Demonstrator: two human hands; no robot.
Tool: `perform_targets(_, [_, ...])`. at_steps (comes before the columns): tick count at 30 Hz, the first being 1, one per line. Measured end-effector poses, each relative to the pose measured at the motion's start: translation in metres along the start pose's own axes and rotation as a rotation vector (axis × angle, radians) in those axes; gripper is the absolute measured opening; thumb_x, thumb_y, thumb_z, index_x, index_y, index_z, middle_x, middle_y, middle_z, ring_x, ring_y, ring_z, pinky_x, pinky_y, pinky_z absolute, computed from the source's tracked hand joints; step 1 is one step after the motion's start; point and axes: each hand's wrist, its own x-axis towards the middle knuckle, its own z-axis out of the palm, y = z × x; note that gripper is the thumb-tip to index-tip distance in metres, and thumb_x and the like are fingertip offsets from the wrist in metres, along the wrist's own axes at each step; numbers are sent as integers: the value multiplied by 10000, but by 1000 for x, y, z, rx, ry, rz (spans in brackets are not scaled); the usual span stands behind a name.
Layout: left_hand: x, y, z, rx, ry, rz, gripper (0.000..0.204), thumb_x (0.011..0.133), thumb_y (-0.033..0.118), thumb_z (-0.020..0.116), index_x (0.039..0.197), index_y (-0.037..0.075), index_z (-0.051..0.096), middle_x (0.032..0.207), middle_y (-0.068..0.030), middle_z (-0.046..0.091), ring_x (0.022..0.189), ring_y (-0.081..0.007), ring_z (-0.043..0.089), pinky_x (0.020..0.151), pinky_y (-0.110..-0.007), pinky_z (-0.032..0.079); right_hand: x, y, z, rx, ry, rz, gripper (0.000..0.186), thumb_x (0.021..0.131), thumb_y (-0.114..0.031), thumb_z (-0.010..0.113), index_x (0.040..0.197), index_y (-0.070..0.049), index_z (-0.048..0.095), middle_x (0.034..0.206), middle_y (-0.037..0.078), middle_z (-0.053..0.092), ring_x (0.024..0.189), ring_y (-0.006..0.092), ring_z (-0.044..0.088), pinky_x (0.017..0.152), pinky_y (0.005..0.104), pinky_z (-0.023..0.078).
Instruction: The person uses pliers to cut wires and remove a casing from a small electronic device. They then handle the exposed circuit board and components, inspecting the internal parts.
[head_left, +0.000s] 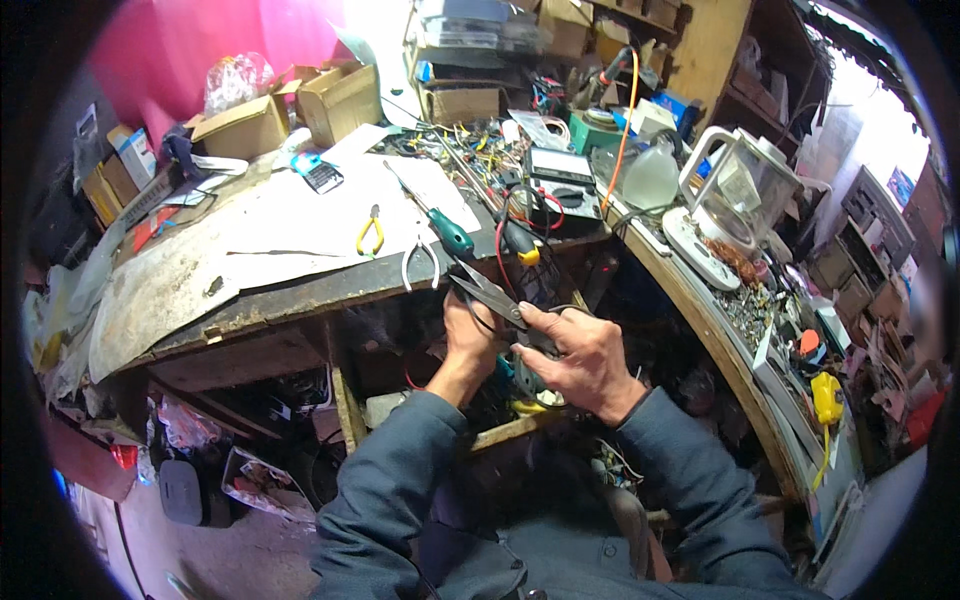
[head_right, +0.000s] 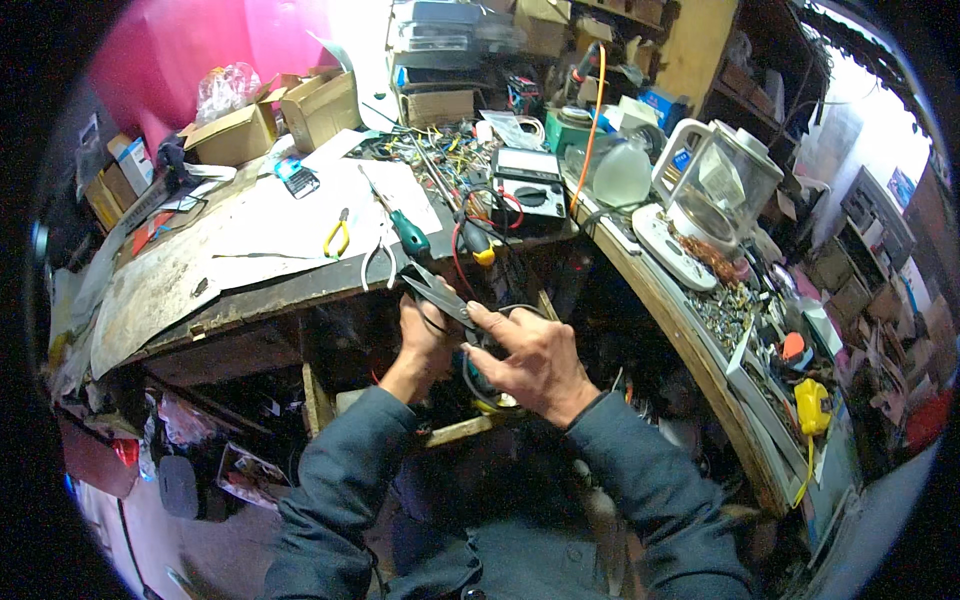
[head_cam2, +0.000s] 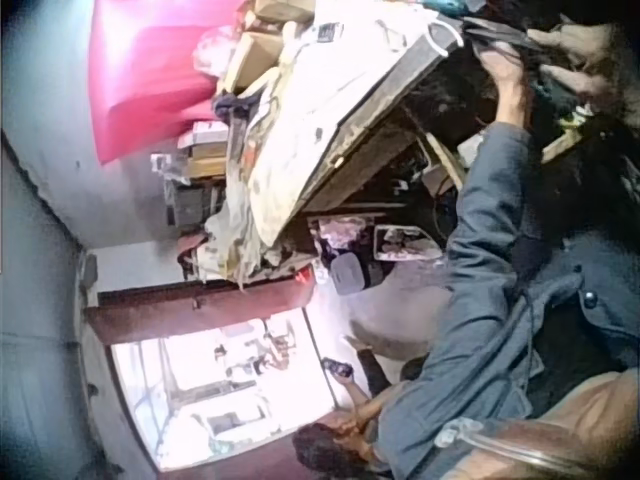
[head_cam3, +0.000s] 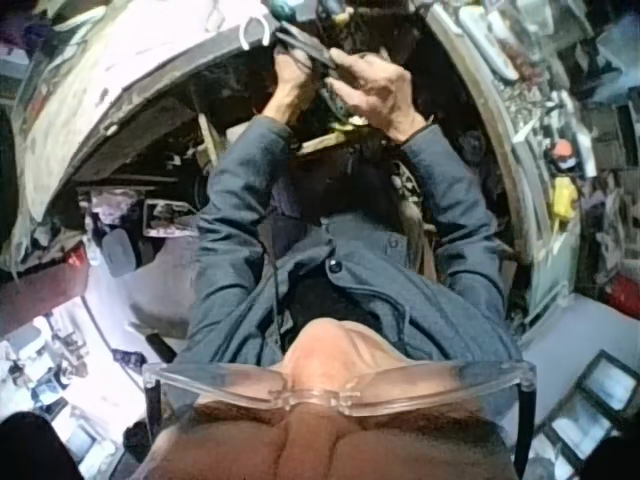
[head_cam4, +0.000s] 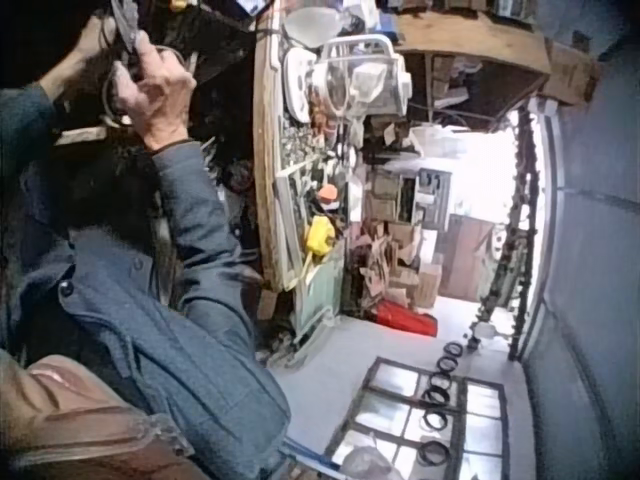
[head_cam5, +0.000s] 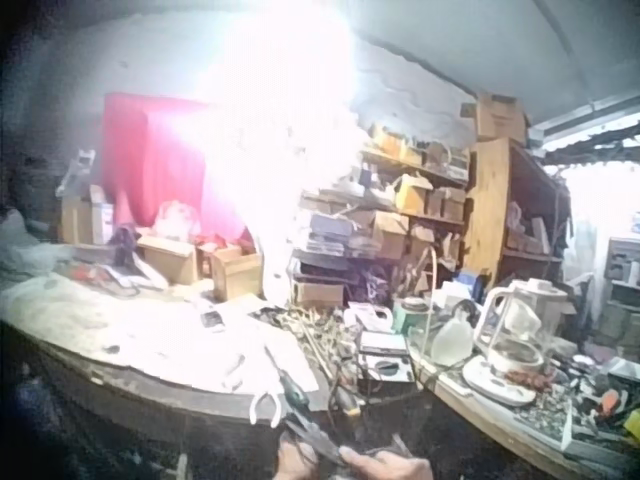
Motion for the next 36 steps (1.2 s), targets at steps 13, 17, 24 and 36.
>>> perform_targets(13, [7,9,-19,249,-124,-31,228,854,173,782,997,21,688,843,-68,697,757,-178,629,687,-371,531,26,2,-19,173,-69,155,452,783,-260,847,1203,-127,748,743,94,664,570,216,618,533,342,501])
perform_targets(17, [10,4,-21,205,-92,-73,263,833,176,813,895,30,603,768,14,571,686,-125,511,631,-342,463,20,10,-26,295,66,264,434,796,-157,841,1195,-31,727,910,145,759,669,161,697,625,293,546])
perform_targets(24, [9,3,-24,218,-95,-69,193,872,174,828,897,65,670,784,20,647,673,-97,587,623,-284,481,56,32,-41,-23,52,353,384,783,-195,779,1107,-13,683,672,114,658,574,189,637,559,346,494])
perform_targets(36, [13,4,-29,213,-110,9,237,877,103,811,1036,53,643,861,14,645,740,-98,601,627,-281,486,172,10,7,-227,-132,-364,117,869,-164,734,959,-91,747,1040,117,695,971,329,658,851,447,535])
